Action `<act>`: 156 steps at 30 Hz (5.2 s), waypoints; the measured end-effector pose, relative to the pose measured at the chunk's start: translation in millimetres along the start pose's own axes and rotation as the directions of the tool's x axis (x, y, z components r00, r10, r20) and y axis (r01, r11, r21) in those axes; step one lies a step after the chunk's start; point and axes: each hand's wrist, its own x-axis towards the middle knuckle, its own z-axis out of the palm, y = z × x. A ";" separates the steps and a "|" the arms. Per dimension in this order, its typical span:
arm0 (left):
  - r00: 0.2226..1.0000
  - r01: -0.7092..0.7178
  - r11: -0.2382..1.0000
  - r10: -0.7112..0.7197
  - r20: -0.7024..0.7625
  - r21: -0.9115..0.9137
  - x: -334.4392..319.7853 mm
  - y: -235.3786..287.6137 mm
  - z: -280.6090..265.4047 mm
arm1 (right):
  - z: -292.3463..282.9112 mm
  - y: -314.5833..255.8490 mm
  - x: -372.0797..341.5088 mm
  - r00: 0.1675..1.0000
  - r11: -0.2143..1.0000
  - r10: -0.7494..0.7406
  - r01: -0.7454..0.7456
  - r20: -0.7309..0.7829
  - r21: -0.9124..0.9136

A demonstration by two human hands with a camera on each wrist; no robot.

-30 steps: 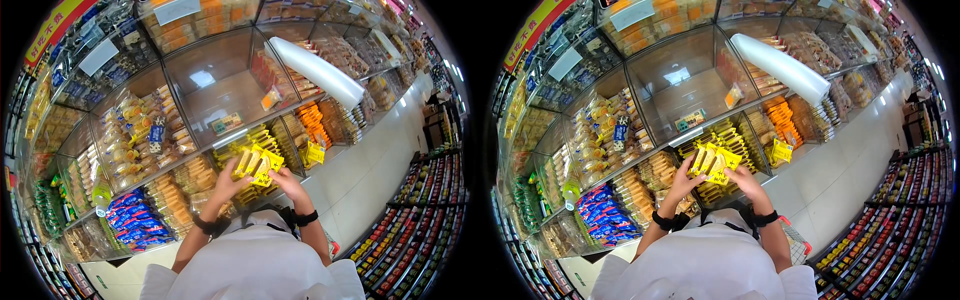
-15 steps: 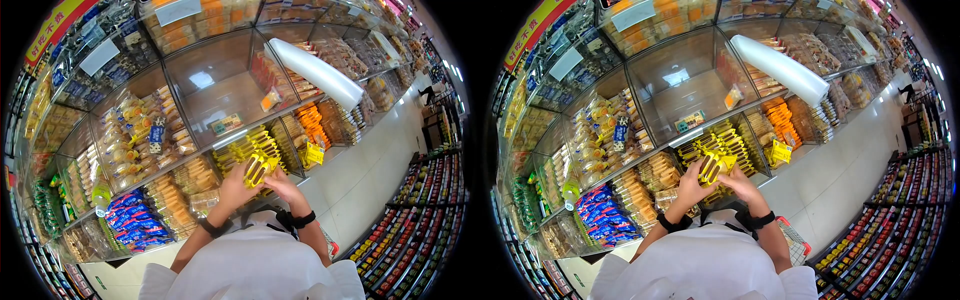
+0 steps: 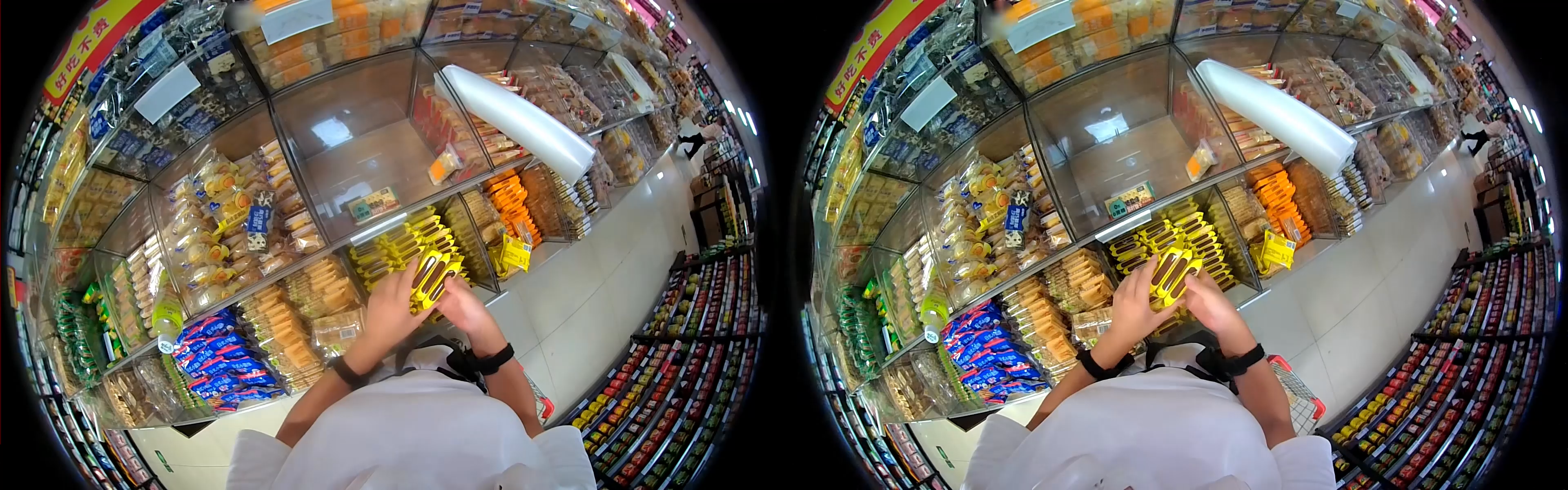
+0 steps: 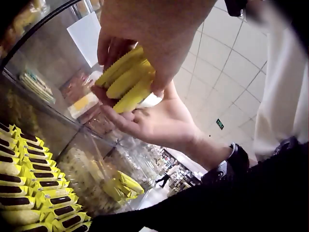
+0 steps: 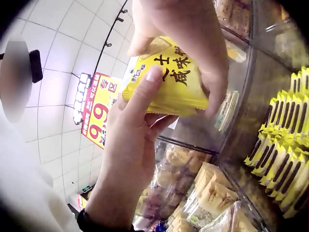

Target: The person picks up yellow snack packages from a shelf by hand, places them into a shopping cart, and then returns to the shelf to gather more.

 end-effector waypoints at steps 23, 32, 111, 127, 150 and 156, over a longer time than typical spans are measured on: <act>0.807 0.148 0.959 0.025 0.590 -0.242 14.0 1.7 -17.1 | 34.0 -35.0 -38.6 0.975 -0.185 -0.105 0.173 0.194 -0.967; 0.926 0.310 0.738 -0.091 0.367 -0.600 -9.0 -13.6 20.8 | 32.9 -48.6 -50.6 0.956 0.643 -0.290 0.224 0.039 -0.733; 0.987 -0.128 0.756 0.036 0.154 0.642 83.4 -51.7 -42.7 | -357.2 313.0 -444.2 0.041 -0.163 -0.133 -0.986 -0.990 -0.019; 0.979 -0.171 0.886 0.201 -0.024 0.431 81.4 -39.7 -28.5 | -317.6 232.4 -289.4 0.474 0.421 -0.072 -0.783 -0.878 -0.457; 0.990 -0.120 0.905 0.139 -0.019 0.408 87.3 -40.7 -35.5 | -302.8 155.4 -259.4 0.491 0.086 -0.319 -0.837 -0.811 -0.540; 0.995 -0.094 0.898 0.102 0.005 0.431 85.6 -43.9 -35.6 | -367.0 115.7 -261.1 0.332 0.692 -0.002 -0.681 -0.943 -0.241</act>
